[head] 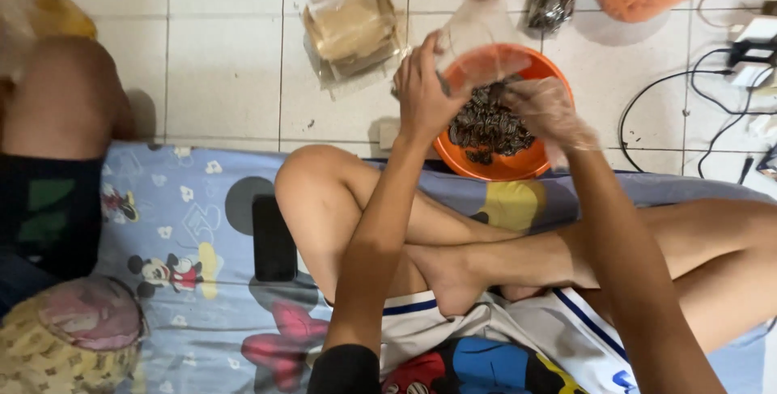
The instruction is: Manually filling plastic bags with small cookies from a bowl while sitting on the floor.
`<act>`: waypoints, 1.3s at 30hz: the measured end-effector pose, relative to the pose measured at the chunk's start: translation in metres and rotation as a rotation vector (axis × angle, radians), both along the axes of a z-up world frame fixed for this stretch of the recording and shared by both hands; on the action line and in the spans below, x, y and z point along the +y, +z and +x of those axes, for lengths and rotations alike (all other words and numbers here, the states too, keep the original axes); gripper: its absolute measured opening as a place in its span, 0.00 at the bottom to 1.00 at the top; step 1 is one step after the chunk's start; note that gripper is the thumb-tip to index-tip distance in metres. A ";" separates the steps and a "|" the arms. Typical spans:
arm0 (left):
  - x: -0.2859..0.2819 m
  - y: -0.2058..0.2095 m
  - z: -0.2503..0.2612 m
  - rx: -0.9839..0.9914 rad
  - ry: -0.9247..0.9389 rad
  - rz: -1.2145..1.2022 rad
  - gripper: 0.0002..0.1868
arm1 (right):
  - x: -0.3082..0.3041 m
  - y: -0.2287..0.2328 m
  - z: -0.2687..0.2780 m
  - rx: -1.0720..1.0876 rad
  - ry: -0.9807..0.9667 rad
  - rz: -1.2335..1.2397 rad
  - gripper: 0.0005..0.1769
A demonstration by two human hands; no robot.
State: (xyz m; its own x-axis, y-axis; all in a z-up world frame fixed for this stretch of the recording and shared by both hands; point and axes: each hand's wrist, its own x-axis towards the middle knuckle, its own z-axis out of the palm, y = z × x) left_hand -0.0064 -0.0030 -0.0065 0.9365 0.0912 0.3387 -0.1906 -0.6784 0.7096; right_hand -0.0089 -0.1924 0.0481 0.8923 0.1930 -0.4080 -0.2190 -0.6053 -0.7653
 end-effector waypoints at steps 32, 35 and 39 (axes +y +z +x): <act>-0.005 0.020 0.004 0.023 0.232 -0.418 0.51 | 0.048 -0.061 0.003 0.096 0.608 -0.598 0.22; -0.006 0.008 0.013 0.000 0.201 -0.374 0.54 | 0.047 -0.114 0.003 0.004 0.751 -0.700 0.25; -0.010 0.012 0.024 -0.001 0.185 -0.469 0.50 | 0.048 -0.128 0.002 -0.086 0.822 -0.768 0.27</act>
